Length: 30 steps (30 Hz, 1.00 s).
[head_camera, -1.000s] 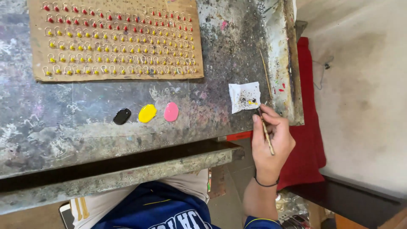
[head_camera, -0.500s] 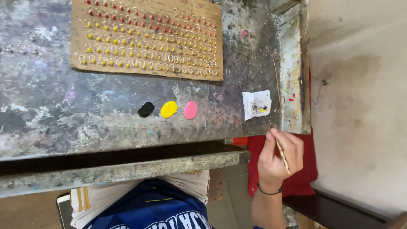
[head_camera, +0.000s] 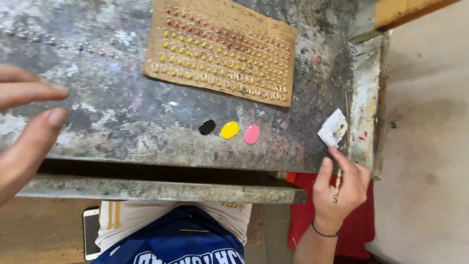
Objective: The person is using a fine brush to apply paint to small jewelry components held in their hand.
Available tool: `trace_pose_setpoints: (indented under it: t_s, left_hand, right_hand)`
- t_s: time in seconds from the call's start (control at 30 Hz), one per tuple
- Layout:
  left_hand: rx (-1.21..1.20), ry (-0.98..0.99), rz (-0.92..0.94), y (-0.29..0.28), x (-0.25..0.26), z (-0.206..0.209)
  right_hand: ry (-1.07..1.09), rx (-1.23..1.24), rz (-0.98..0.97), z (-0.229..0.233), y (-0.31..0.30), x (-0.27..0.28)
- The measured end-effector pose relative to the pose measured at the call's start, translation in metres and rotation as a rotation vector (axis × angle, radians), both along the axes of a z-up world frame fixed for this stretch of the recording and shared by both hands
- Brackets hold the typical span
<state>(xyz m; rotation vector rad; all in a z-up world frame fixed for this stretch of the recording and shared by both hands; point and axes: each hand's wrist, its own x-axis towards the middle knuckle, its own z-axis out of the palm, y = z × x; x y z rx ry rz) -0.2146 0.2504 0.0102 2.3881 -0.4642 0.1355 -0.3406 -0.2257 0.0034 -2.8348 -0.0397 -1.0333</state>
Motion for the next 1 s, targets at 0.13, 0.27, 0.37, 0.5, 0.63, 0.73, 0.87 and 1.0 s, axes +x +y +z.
trace_pose_setpoints:
  t_s: [0.13,0.27,0.37,0.5,0.63,0.73,0.87,1.0]
  left_hand:
    - [0.159,-0.252,-0.073,-0.011,0.020,0.031]
    - [0.384,-0.459,-0.038,-0.011,0.058,0.014]
    - [0.347,-0.396,-0.056,-0.018,0.096,0.011]
    - [0.311,-0.033,-0.141,-0.032,0.131,0.025]
    - [0.245,0.308,-0.224,-0.041,0.155,0.028]
    - [0.159,0.293,-0.309,-0.038,0.164,0.018]
    - [0.162,0.268,-0.334,-0.039,0.164,0.019]
    - [0.236,0.316,-0.252,-0.042,0.162,0.019]
  right_hand:
    - [-0.181,0.339,0.023,-0.019,0.016,-0.015]
    - [-0.259,0.531,0.082,-0.057,0.035,-0.025]
    - [-0.376,0.687,0.116,-0.074,0.048,-0.025]
    - [-0.254,0.697,0.060,-0.075,0.049,-0.028]
    - [-0.269,0.759,0.046,-0.078,0.048,-0.027]
    - [-0.261,0.769,0.052,-0.078,0.048,-0.027]
    - [-0.256,0.767,0.044,-0.079,0.046,-0.028]
    - [-0.244,0.752,0.041,-0.079,0.046,-0.028]
